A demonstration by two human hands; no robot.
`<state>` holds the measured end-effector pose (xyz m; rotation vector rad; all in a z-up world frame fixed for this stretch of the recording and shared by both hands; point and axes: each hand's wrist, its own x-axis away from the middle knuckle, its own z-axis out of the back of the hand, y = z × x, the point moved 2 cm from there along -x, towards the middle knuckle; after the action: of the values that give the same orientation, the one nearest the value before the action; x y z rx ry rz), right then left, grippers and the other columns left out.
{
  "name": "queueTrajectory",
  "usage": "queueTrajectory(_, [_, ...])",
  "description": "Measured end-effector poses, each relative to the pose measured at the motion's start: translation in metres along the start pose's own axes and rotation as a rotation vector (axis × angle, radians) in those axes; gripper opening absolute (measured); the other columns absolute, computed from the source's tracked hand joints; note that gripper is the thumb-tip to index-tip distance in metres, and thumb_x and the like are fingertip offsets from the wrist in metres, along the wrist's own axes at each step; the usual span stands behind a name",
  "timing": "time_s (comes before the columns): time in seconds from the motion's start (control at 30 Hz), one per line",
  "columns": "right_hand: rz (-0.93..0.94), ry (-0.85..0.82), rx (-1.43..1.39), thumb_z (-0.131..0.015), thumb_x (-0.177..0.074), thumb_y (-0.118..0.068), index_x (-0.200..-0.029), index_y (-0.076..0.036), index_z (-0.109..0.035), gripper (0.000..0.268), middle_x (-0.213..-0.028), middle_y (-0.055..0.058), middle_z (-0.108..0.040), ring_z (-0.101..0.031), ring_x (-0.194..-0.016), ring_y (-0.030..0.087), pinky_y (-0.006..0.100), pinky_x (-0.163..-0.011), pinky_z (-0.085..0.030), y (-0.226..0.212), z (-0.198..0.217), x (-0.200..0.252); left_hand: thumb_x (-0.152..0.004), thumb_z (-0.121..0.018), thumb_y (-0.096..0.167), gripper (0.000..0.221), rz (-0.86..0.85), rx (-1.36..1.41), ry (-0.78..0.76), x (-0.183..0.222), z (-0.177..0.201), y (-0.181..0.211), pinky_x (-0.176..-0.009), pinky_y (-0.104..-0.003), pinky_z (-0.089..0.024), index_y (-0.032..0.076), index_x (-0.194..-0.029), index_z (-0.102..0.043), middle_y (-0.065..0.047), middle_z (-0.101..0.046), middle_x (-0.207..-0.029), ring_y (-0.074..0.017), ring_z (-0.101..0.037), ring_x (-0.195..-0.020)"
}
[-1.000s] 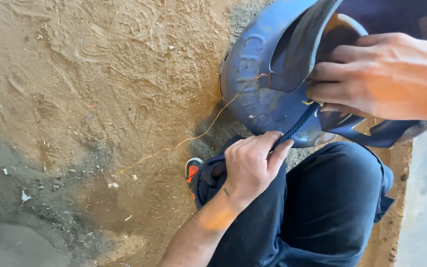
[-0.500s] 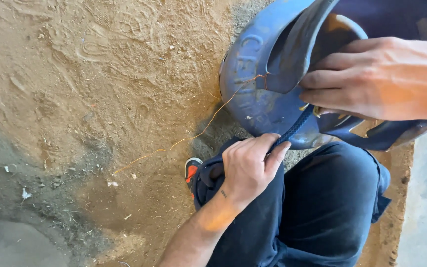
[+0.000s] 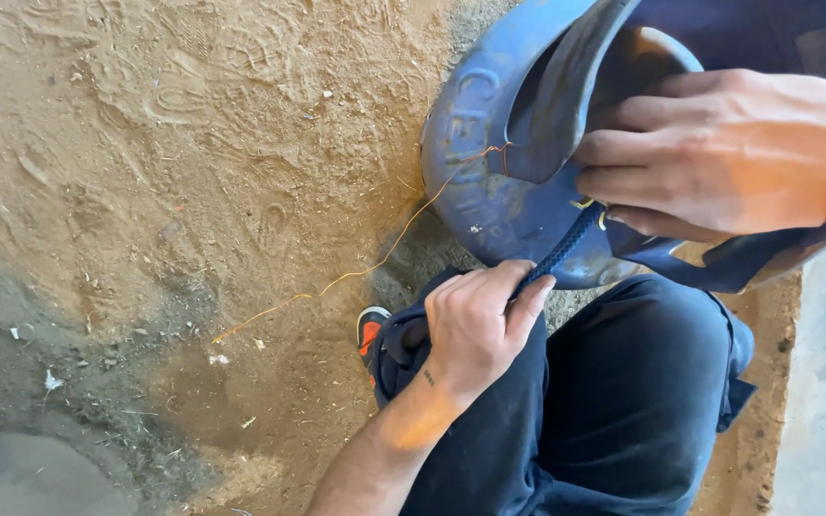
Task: Connecting a blue gas hose to the valve of a gas cylinder on the floor.
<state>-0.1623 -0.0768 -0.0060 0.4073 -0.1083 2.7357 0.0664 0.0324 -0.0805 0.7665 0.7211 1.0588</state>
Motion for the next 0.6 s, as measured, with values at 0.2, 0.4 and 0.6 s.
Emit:
queueTrajectory(0.2, [-0.064,-0.057,0.146,-0.047,-0.109,-0.033,-0.092,-0.028,-0.046,0.017,-0.086,-0.002,-0.053,-0.062,-0.083,0.023,0.037,-0.075,-0.055,-0.0054,0.0037,-0.0050,-0.102,-0.057,0.037,0.028,0.014,-0.004,-0.017,0.0018,-0.0021,-0.0004,-0.059,-0.039,-0.050,0.012,-0.095,-0.068,-0.004,-0.071,-0.072,-0.0272,-0.069,-0.064])
queueTrajectory(0.4, [-0.027,0.034,-0.070,-0.051,-0.094,-0.045,-0.117,-0.027,-0.060,0.031,-0.130,-0.006,-0.061,-0.064,-0.099,0.023,0.041,-0.078,-0.057,0.0023,0.0008,0.0006,-0.103,-0.057,0.037,0.030,0.005,-0.001,-0.003,0.0015,-0.0036,-0.0005,-0.057,-0.038,-0.050,0.010,-0.095,-0.068,-0.005,-0.070,-0.071,-0.0268,-0.068,-0.062])
queueTrajectory(0.6, [-0.119,-0.140,0.141,-0.046,-0.106,-0.040,-0.097,-0.029,-0.043,0.015,-0.089,-0.003,-0.054,-0.063,-0.086,0.021,0.037,-0.078,-0.057,-0.0048,0.0038,-0.0075,-0.103,-0.053,0.039,0.032,0.014,-0.012,-0.016,0.0014,-0.0037,0.0009,-0.056,-0.040,-0.048,0.012,-0.093,-0.067,-0.004,-0.068,-0.067,-0.0285,-0.066,-0.060])
